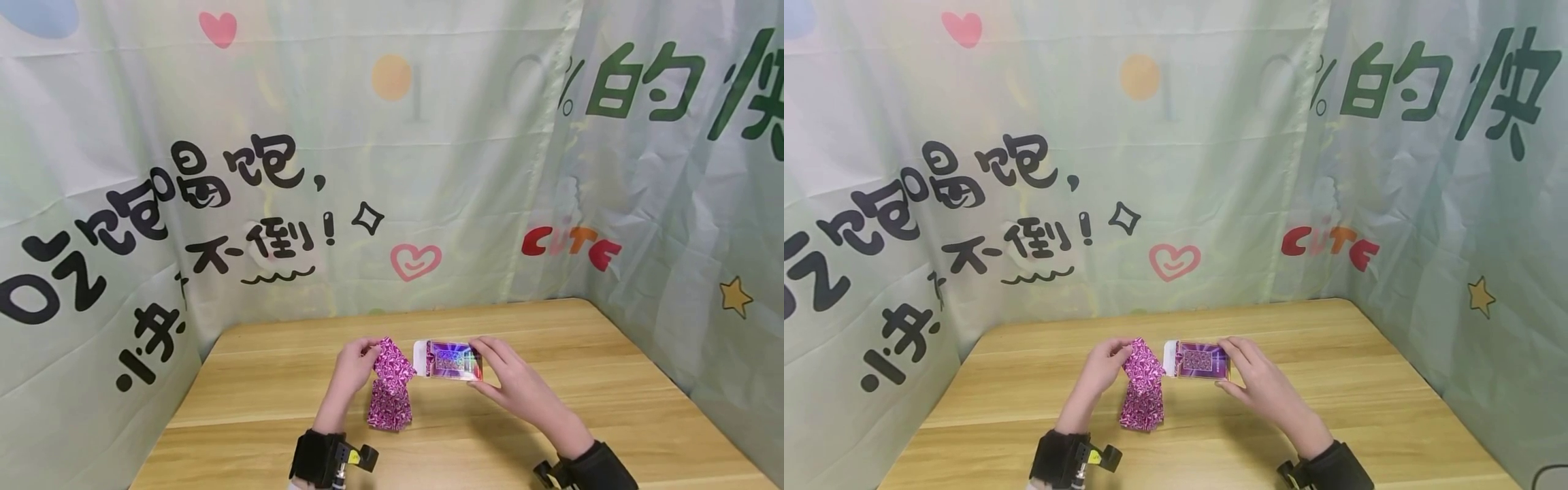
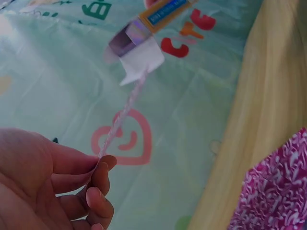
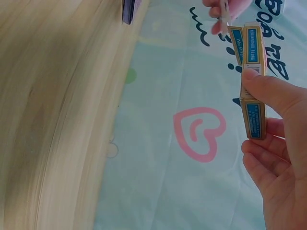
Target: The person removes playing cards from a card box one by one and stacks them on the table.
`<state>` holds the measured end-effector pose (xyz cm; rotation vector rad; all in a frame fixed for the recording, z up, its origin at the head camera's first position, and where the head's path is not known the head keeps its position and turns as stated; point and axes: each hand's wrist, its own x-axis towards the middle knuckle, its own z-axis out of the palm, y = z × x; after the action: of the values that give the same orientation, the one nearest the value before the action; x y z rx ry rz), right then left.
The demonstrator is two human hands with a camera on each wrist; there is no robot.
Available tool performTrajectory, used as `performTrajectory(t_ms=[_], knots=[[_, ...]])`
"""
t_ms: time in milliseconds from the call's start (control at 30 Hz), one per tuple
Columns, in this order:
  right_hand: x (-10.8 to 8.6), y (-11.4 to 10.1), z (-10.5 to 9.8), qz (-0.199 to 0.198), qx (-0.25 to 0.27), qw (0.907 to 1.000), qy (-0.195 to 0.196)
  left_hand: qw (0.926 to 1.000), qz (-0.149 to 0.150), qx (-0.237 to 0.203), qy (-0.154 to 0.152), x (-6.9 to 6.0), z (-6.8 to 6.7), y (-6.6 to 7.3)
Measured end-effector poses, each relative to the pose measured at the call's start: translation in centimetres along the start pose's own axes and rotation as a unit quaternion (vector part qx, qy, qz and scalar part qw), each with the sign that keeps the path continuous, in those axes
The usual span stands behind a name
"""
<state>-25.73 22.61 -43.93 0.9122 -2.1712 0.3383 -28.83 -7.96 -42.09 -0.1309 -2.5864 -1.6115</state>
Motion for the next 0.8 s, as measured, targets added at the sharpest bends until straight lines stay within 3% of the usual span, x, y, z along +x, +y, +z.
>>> performTrajectory(t_ms=[100, 333, 800], knots=[[0.0, 0.0, 0.0, 0.002, 0.001, 1.0, -0.002, 1.0, -0.006, -0.003, -0.006, 0.2, 0.2, -0.5], [0.0, 0.0, 0.0, 0.003, -0.001, 1.0, 0.002, 0.9998, 0.016, 0.004, -0.01, 0.9, 0.4, -2.0], [0.1, -0.1, 0.0, 0.0, 0.004, 0.9999, 0.01, 0.9968, -0.013, 0.054, -0.058, 0.9, 1.7, -4.7]])
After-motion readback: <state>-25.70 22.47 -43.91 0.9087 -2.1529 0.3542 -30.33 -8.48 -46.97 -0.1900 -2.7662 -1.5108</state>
